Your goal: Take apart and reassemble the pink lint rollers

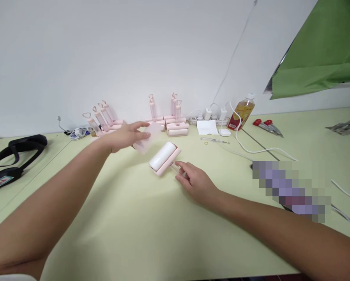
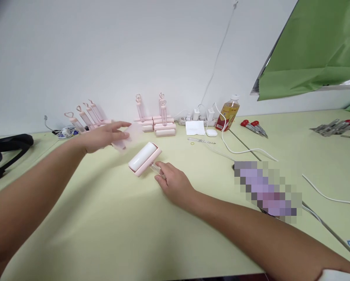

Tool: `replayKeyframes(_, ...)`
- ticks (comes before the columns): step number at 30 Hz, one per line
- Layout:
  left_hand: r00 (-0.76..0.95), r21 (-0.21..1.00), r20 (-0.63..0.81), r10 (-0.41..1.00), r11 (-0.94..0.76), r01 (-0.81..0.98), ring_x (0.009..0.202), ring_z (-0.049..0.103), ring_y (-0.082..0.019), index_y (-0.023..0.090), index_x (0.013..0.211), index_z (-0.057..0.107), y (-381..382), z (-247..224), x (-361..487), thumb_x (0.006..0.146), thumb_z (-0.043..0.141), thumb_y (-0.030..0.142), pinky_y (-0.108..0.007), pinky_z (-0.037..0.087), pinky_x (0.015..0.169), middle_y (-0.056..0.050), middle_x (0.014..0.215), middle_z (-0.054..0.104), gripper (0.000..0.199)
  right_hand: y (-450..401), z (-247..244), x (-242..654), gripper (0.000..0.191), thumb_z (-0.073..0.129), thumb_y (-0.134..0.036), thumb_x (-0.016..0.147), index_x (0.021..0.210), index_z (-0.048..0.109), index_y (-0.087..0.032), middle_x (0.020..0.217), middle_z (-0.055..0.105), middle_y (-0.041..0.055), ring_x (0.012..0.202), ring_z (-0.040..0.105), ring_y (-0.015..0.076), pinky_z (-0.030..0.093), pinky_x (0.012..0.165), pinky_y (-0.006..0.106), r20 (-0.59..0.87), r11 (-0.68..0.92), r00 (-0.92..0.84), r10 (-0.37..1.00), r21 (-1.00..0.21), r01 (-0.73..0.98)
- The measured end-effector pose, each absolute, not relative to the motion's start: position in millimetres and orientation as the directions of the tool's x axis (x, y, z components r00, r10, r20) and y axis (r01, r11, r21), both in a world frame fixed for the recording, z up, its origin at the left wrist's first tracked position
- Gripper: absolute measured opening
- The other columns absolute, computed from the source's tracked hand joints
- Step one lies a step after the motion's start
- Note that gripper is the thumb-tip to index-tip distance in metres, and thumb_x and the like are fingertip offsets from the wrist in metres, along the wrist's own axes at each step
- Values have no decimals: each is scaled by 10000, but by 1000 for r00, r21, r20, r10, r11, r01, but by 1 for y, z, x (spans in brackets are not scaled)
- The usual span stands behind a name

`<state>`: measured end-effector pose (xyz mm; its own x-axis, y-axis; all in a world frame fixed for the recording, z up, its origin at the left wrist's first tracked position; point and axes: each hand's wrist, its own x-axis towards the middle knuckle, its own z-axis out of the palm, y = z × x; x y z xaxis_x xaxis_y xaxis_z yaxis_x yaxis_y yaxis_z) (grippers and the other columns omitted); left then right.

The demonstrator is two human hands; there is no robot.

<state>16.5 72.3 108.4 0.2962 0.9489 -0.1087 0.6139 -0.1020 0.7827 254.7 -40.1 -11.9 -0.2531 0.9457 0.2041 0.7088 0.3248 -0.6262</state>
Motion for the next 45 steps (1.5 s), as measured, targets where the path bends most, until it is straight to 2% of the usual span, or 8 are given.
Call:
replayKeyframes(4,484,835,-100,869,-192,516,905,637,-228,277,1352,528,50,66,29,629,759,414,-247,496,680,-72,1106,671,771,-42,-13,257,425,457,-245,920,1337,497,-177,964,606,78,859,576,209,448,750,334,187,324,-268,945,-628,708)
replayKeyframes(11,575,901,-64,816,-201,385,1010,596,-236,260,1504,262,50,46,33,790,645,431,-290,506,756,-103,1269,582,829,-36,-13,261,436,446,-242,927,1359,482,-197,953,581,74,831,568,208,448,737,329,221,359,-282,934,-579,732)
replayKeyframes(18,622,900,35,782,-295,320,1137,537,-255,257,1487,282,62,41,26,830,625,463,-317,468,887,-92,1344,532,769,-33,-13,263,431,448,-250,931,1359,480,-205,974,587,71,857,576,211,455,740,333,218,359,-286,933,-577,734)
replayKeyframes(25,494,917,102,864,-273,289,904,615,-232,248,1463,313,69,55,7,796,653,506,-334,501,738,-95,1086,623,792,-37,-13,260,419,449,-240,926,1342,495,-214,990,599,73,863,585,212,461,725,328,242,375,-287,927,-593,712)
replayKeyframes(29,645,958,-13,764,-175,228,974,595,-228,289,1478,270,57,38,21,746,729,440,-330,507,785,-99,1182,576,877,-35,-14,262,449,451,-251,926,1371,473,-191,975,599,77,855,583,212,461,738,330,250,353,-251,935,-595,722)
replayKeyframes(33,704,976,-71,706,-95,194,846,595,-175,348,1519,99,50,20,34,809,662,452,-329,509,739,-85,1108,587,913,-29,-16,268,469,459,-259,924,1387,466,-185,960,600,78,867,583,222,456,752,338,251,326,-219,943,-559,762)
replayKeyframes(39,565,911,1,825,-233,340,848,581,-175,312,1473,314,67,33,10,815,627,499,-284,500,683,-61,1049,588,752,-27,-15,268,440,455,-261,928,1366,485,-227,972,604,68,849,590,210,451,723,322,243,359,-267,933,-553,752)
replayKeyframes(45,414,922,104,904,-244,302,780,593,-162,268,1391,461,73,35,1,794,646,509,-270,494,647,-44,967,622,670,-31,-11,264,431,454,-252,926,1353,497,-209,995,609,72,838,584,204,451,716,324,220,346,-268,938,-564,749)
